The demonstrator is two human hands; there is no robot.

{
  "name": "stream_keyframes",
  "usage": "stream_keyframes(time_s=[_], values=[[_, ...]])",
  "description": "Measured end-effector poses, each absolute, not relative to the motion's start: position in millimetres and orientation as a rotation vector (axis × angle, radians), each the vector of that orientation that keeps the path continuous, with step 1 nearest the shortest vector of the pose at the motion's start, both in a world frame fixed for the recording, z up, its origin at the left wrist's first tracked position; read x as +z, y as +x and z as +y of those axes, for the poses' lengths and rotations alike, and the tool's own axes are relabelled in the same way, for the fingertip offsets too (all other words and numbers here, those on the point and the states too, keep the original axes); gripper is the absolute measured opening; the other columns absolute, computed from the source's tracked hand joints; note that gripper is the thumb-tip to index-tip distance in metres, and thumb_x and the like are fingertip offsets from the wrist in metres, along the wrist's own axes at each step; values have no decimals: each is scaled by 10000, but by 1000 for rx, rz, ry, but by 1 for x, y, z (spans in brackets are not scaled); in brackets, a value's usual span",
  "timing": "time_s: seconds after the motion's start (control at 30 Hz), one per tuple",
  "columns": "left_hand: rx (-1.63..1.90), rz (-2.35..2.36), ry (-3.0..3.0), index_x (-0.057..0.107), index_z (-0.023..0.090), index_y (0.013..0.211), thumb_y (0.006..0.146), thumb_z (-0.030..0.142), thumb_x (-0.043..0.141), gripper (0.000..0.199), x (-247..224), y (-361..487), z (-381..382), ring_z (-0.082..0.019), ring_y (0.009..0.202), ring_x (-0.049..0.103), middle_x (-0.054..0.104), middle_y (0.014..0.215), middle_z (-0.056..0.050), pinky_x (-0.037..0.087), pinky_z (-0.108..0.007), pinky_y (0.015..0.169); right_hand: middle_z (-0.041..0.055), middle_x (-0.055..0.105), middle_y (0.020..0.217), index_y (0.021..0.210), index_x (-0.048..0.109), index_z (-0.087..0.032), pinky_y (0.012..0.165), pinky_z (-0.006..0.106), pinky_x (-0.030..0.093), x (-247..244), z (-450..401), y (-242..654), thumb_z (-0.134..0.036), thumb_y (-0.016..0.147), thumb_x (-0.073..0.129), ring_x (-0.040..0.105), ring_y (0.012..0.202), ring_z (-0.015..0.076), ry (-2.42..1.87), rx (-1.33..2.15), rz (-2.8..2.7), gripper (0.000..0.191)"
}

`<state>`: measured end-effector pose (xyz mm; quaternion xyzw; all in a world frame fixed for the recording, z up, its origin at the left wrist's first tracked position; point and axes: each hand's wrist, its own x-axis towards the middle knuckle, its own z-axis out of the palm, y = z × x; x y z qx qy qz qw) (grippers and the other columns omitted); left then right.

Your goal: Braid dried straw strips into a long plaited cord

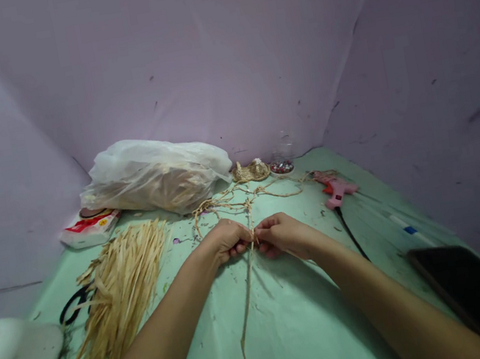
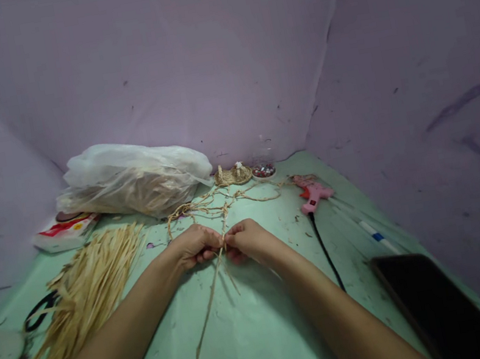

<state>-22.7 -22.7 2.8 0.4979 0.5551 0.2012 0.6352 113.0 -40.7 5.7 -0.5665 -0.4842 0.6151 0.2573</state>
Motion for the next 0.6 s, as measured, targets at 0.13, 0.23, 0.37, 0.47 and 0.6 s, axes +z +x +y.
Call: stream_keyframes(time_s=[0.13, 0.23, 0.37, 0.47, 0.6], values=[[458, 1292, 1168, 555, 127, 566, 491, 119, 489, 100, 1, -22, -22, -58, 305, 297, 390, 360, 39, 151, -178, 323, -44, 449, 427, 550, 508, -131, 336, 184, 132, 8, -40, 116, -132, 638, 529, 250, 332, 27, -1510, 1667, -1266, 90], [451, 1378, 1238, 569, 125, 561, 490, 109, 492, 106, 3, -20, -25, -70, 304, 311, 383, 335, 36, 179, -186, 329, -59, 433, 395, 544, 506, -137, 341, 192, 113, 5, -38, 118, -141, 608, 549, 231, 326, 28, -1552, 1617, -1261, 77], [414, 1447, 1400, 563, 114, 503, 503, 100, 509, 56, 11, -20, -26, -75, 329, 341, 413, 357, 16, 234, -198, 349, -50, 468, 404, 535, 527, -134, 341, 196, 122, 1, -36, 120, -143, 588, 547, 242, 327, 29, -1583, 1551, -1316, 57], [373, 1501, 1518, 576, 113, 513, 541, 140, 539, 54, 15, -25, -24, -78, 354, 356, 458, 401, 0, 250, -202, 370, -40, 514, 431, 545, 532, -137, 335, 205, 100, -1, -36, 120, -160, 585, 541, 219, 315, 26, -1550, 1601, -1318, 47], [300, 1600, 1706, 581, 135, 514, 549, 198, 586, 72, 21, -20, -32, -105, 423, 413, 466, 428, -6, 263, -206, 418, -51, 505, 422, 588, 519, -150, 335, 202, 64, -2, -35, 121, -161, 571, 534, 193, 303, 24, -1494, 1709, -1212, 25]])
